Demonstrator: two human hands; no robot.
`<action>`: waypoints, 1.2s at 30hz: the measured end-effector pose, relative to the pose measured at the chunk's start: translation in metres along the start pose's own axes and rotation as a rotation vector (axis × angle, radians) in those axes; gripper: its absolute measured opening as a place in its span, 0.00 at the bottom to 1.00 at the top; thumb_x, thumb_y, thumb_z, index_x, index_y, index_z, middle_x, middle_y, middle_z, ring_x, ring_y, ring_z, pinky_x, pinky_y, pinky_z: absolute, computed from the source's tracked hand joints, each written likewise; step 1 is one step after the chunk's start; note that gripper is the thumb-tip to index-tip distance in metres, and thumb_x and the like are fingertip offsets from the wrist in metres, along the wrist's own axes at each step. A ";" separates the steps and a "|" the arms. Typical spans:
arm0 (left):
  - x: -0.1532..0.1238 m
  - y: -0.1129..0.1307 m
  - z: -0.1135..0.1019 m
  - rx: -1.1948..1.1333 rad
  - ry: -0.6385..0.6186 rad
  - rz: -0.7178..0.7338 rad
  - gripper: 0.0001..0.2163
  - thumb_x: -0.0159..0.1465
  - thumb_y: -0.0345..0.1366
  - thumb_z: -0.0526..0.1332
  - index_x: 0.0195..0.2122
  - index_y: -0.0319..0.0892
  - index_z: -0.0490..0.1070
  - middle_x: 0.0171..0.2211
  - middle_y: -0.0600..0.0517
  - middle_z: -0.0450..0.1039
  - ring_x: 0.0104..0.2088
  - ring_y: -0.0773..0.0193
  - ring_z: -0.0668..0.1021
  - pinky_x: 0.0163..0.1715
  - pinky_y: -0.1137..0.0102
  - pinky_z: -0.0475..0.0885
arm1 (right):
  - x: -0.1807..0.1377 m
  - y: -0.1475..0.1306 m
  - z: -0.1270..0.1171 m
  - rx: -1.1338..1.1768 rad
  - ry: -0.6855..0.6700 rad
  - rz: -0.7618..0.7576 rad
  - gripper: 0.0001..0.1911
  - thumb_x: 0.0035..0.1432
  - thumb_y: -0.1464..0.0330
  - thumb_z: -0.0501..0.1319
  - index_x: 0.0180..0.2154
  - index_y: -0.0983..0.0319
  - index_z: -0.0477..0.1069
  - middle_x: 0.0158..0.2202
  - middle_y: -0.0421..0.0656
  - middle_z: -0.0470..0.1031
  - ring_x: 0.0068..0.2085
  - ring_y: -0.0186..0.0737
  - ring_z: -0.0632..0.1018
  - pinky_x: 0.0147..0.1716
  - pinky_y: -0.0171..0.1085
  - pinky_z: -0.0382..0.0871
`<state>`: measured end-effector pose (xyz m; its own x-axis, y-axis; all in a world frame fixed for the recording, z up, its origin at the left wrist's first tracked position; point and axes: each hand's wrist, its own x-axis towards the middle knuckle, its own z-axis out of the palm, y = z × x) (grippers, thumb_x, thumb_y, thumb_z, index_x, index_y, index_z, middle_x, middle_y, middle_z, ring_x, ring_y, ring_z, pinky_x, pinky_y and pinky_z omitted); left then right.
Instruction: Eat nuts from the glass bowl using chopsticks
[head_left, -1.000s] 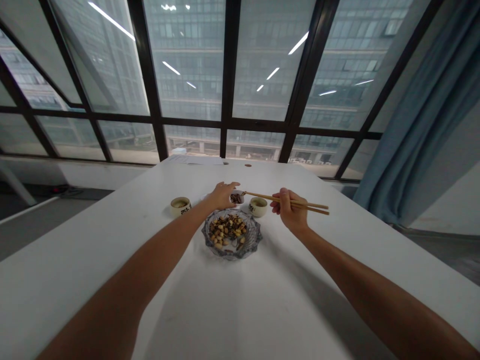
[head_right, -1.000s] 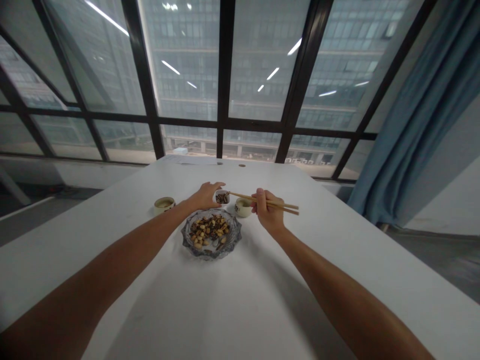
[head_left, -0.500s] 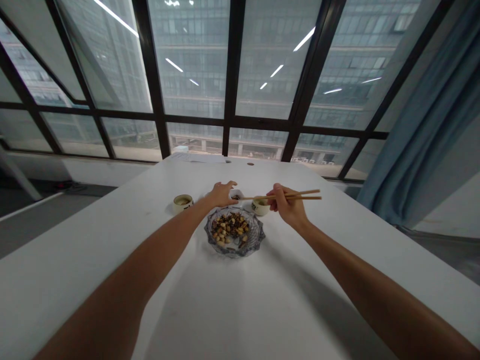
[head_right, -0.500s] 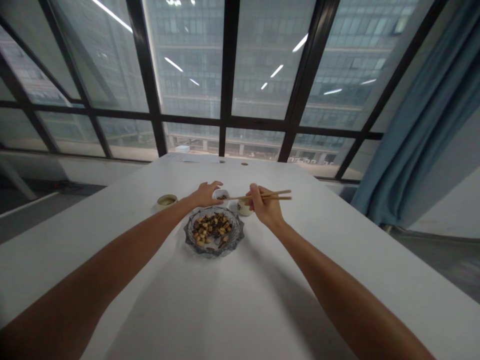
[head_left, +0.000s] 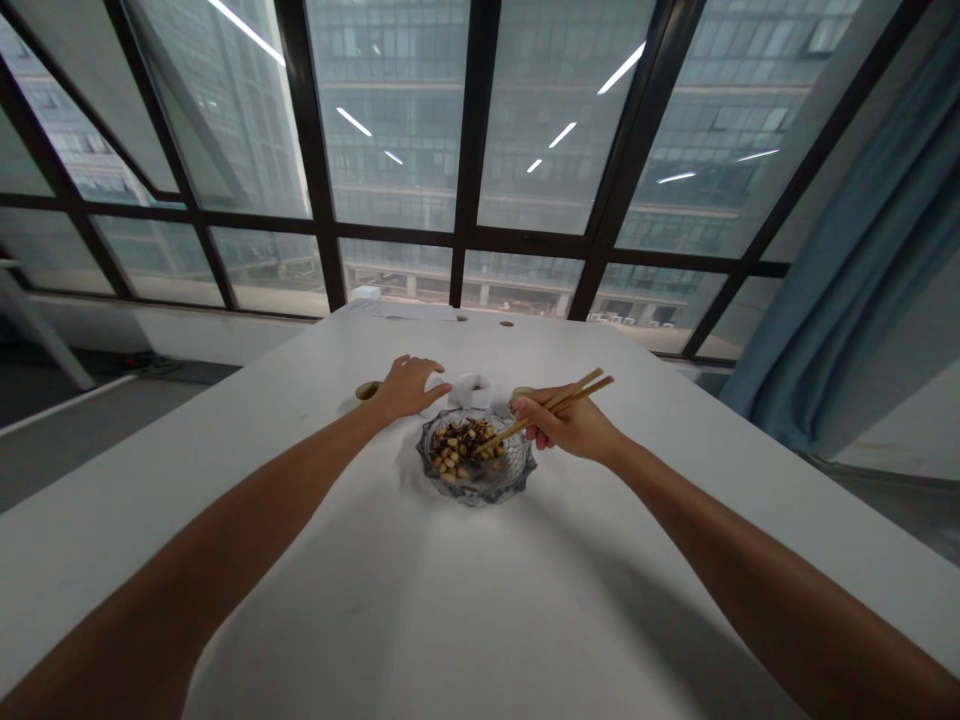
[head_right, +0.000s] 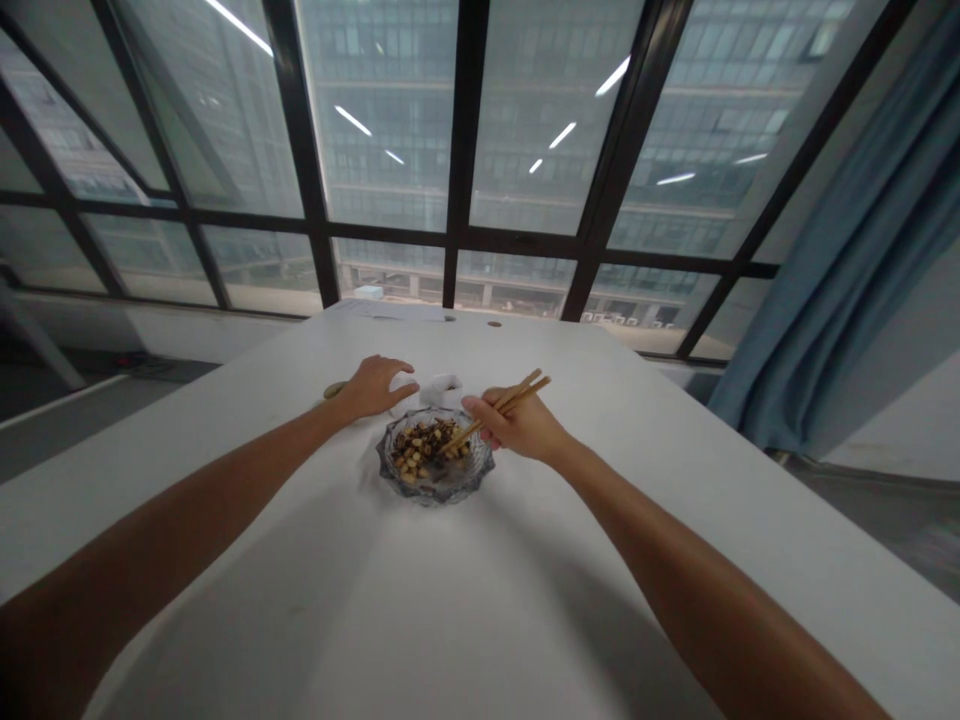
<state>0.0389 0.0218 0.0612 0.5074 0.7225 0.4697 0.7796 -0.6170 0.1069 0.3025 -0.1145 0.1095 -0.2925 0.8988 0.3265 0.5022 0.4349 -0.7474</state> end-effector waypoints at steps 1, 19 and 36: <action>-0.006 -0.005 -0.003 0.006 0.033 -0.002 0.20 0.68 0.50 0.56 0.52 0.42 0.73 0.53 0.44 0.78 0.56 0.50 0.76 0.63 0.52 0.60 | 0.002 0.002 0.002 0.014 0.039 0.009 0.32 0.56 0.39 0.59 0.24 0.62 0.72 0.17 0.42 0.74 0.16 0.33 0.73 0.13 0.31 0.65; -0.067 -0.047 -0.002 0.027 0.381 -0.184 0.15 0.66 0.46 0.59 0.48 0.44 0.72 0.55 0.43 0.76 0.57 0.49 0.74 0.57 0.53 0.67 | -0.028 -0.021 0.001 -0.014 -0.072 0.050 0.32 0.58 0.39 0.57 0.24 0.62 0.71 0.17 0.41 0.73 0.15 0.31 0.72 0.13 0.29 0.64; -0.081 -0.055 0.017 -0.128 0.340 -0.445 0.28 0.60 0.53 0.65 0.58 0.46 0.64 0.56 0.42 0.72 0.56 0.48 0.75 0.55 0.55 0.72 | -0.008 0.043 0.039 0.564 0.626 0.140 0.33 0.50 0.37 0.62 0.26 0.61 0.71 0.17 0.42 0.73 0.14 0.35 0.70 0.12 0.34 0.63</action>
<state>-0.0389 0.0026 0.0025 -0.0224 0.7931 0.6087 0.8296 -0.3250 0.4540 0.2945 -0.1051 0.0524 0.3291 0.8789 0.3452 -0.0289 0.3748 -0.9267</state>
